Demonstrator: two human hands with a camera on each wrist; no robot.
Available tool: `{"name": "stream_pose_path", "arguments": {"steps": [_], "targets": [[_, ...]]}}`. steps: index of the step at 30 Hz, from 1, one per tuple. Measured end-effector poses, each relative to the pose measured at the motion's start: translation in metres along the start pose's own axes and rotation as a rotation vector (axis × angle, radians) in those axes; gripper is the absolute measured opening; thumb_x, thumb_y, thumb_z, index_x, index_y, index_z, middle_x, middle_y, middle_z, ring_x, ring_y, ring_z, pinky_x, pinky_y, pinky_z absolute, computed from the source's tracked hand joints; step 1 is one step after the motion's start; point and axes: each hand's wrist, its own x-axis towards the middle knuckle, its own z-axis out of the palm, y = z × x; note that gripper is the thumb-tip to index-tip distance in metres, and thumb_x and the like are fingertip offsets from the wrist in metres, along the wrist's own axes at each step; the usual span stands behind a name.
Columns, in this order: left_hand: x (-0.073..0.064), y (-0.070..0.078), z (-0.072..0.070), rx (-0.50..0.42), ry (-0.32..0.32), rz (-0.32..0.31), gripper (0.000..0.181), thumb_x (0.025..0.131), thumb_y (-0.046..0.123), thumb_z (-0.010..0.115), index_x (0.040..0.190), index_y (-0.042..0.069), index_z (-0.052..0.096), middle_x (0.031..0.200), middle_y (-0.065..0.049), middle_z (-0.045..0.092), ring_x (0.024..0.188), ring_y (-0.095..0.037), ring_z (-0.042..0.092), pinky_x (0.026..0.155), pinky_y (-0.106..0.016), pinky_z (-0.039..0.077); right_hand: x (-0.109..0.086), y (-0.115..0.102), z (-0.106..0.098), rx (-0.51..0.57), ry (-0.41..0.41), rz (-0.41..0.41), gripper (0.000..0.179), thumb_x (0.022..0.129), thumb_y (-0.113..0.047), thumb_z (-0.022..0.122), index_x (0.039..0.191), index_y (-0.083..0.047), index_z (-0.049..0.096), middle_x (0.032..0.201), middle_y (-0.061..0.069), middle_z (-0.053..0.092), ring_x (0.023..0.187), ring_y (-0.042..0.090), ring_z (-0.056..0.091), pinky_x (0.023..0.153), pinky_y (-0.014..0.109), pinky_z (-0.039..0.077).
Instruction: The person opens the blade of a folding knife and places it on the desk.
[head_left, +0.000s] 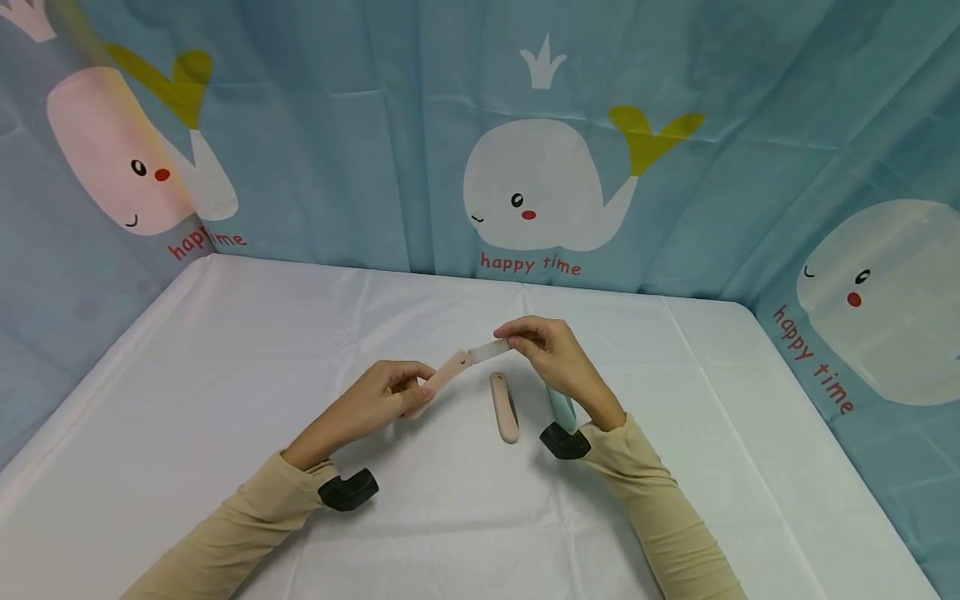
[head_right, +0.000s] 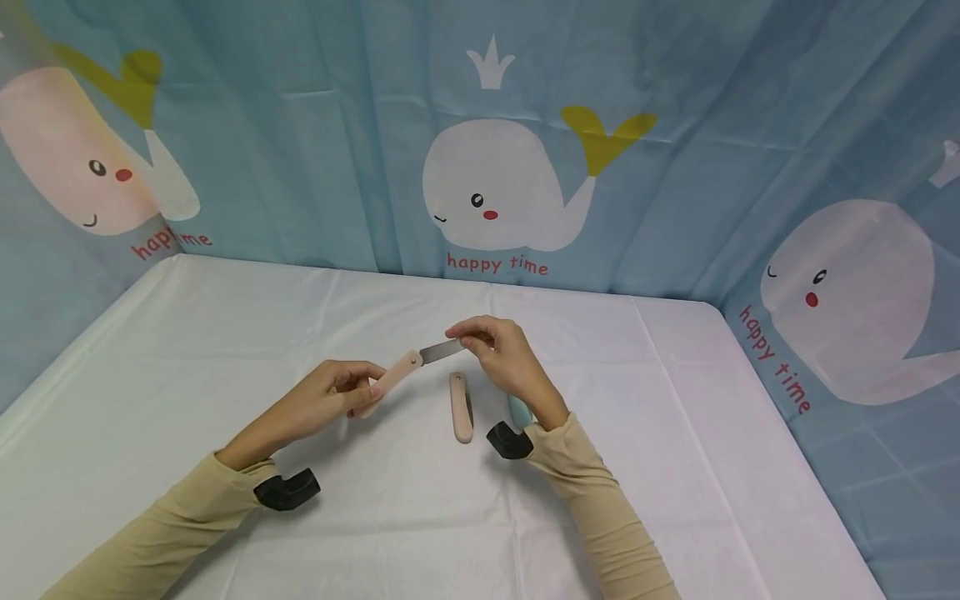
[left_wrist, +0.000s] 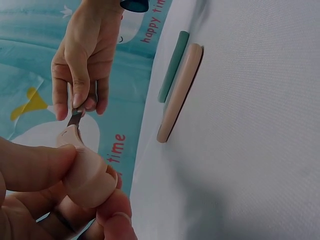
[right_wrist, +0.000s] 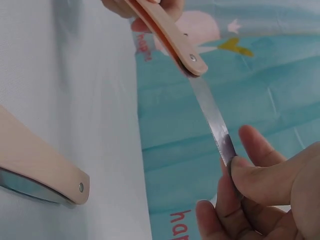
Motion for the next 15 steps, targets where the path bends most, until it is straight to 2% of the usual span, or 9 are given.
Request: {"name": "stream_pose_path", "arguments": {"steps": [6,15], "targets": [[0.0003,-0.0016,0.0010,0.020,-0.045,0.021,0.023,0.097,0.016,0.060,0.115,0.004,0.070,0.069,-0.002,0.058,0.062,-0.013,0.049,0.055,-0.024,0.036,0.0003,0.0005,-0.0018,0.000,-0.018,-0.004,0.018,0.098,-0.002,0.058,0.109,-0.001,0.072,0.111,0.017,0.072,0.101,0.025,0.068,0.085,0.022,0.051],[0.0004,-0.0056,0.0003,-0.011,-0.130,0.063,0.026,0.098,0.014,0.058,0.118,0.002,0.069,0.070,-0.003,0.058,0.061,-0.012,0.050,0.054,-0.024,0.037,-0.0008,0.0005,-0.0027,0.000,-0.069,0.012,0.019,0.099,-0.005,0.058,0.112,0.000,0.071,0.115,0.018,0.071,0.106,0.026,0.067,0.088,0.024,0.052]]}}
